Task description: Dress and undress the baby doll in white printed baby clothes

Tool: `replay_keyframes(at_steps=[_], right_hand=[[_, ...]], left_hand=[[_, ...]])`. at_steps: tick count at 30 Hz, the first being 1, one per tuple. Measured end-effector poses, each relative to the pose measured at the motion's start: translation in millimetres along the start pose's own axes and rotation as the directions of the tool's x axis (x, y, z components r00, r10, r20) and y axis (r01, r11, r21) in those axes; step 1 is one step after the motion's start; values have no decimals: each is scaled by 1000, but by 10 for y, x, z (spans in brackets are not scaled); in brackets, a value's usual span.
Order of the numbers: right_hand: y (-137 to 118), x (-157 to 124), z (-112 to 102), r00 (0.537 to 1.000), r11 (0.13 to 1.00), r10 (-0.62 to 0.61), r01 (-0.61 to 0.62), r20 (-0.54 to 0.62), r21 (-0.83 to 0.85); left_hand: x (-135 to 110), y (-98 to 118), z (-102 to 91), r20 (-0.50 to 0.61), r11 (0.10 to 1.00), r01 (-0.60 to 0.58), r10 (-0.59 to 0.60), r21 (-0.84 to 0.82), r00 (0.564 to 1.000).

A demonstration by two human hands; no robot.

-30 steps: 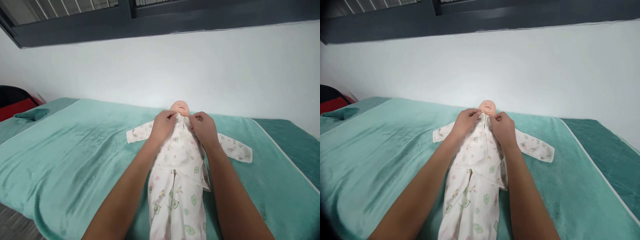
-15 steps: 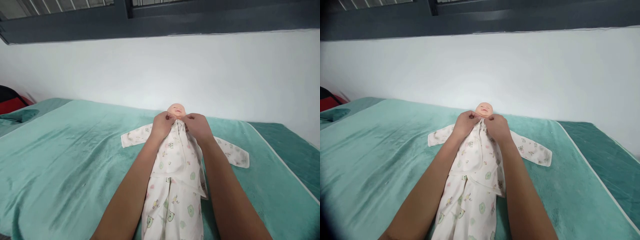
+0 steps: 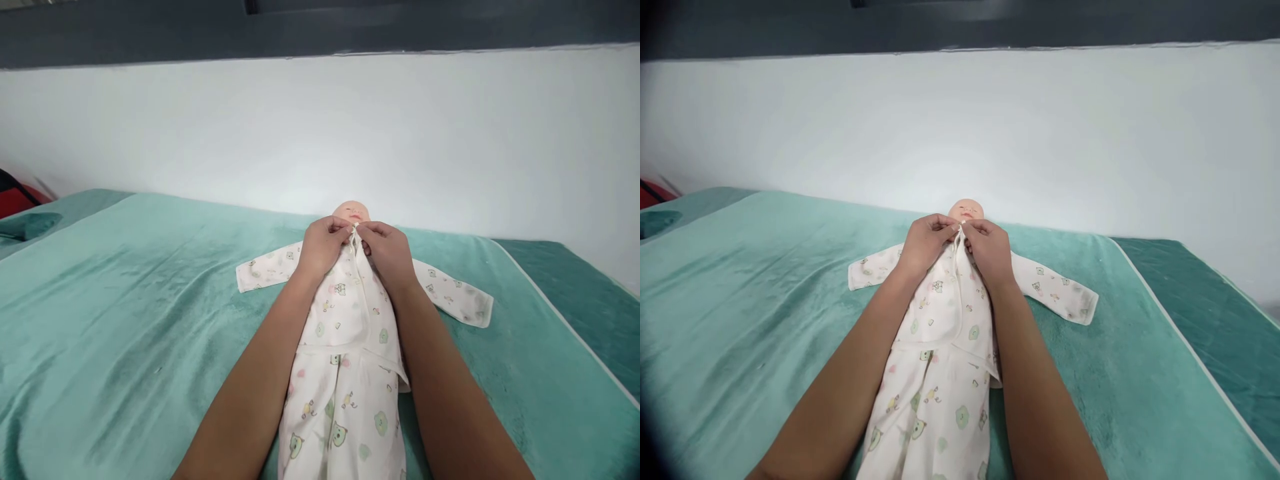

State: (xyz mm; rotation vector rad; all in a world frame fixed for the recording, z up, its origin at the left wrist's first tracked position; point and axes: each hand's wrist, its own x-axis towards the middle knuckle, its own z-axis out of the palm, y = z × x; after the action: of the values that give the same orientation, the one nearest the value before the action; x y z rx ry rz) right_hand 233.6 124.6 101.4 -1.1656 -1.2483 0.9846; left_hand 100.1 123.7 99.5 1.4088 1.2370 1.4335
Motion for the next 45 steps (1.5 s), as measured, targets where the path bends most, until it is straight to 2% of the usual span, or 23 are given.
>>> replay_keyframes(at_steps=[4, 13, 21, 25, 30, 33, 37, 40, 45], right_hand=[[-2, -21, 6, 1000, 999, -4, 6, -26, 46], [-70, -70, -18, 994, 988, -40, 55, 103, -143], [-119, -108, 3, 980, 910, -105, 162, 166, -382], [-140, -125, 16, 973, 885, -113, 191, 202, -424], [-161, -147, 6, 976, 896, -89, 166, 201, -412], [-172, -160, -31, 981, 907, -41, 116, 190, -404], [-154, -151, -85, 993, 923, -24, 67, 118, -380], [-125, -140, -98, 992, 909, -76, 111, 101, -402], [-85, -142, -83, 983, 896, -164, 182, 78, -405]], left_hand=[[0, 3, 4, -13, 1000, 21, -22, -15, 1000], [-7, -14, -3, -22, 996, 62, -63, -72, 998], [-23, 17, -1, -5, 996, 82, -82, -37, 997], [-34, 39, -9, 7, 987, 125, -125, -101, 992], [-33, 46, -34, 17, 978, 164, -164, -129, 986], [-39, 60, -51, 30, 981, 170, -168, -89, 985], [-48, 79, -63, 8, 990, 117, -118, 79, 993], [-48, 72, -69, 13, 983, 86, -89, 162, 996], [-37, 25, -89, 51, 986, 26, -35, 166, 998]])
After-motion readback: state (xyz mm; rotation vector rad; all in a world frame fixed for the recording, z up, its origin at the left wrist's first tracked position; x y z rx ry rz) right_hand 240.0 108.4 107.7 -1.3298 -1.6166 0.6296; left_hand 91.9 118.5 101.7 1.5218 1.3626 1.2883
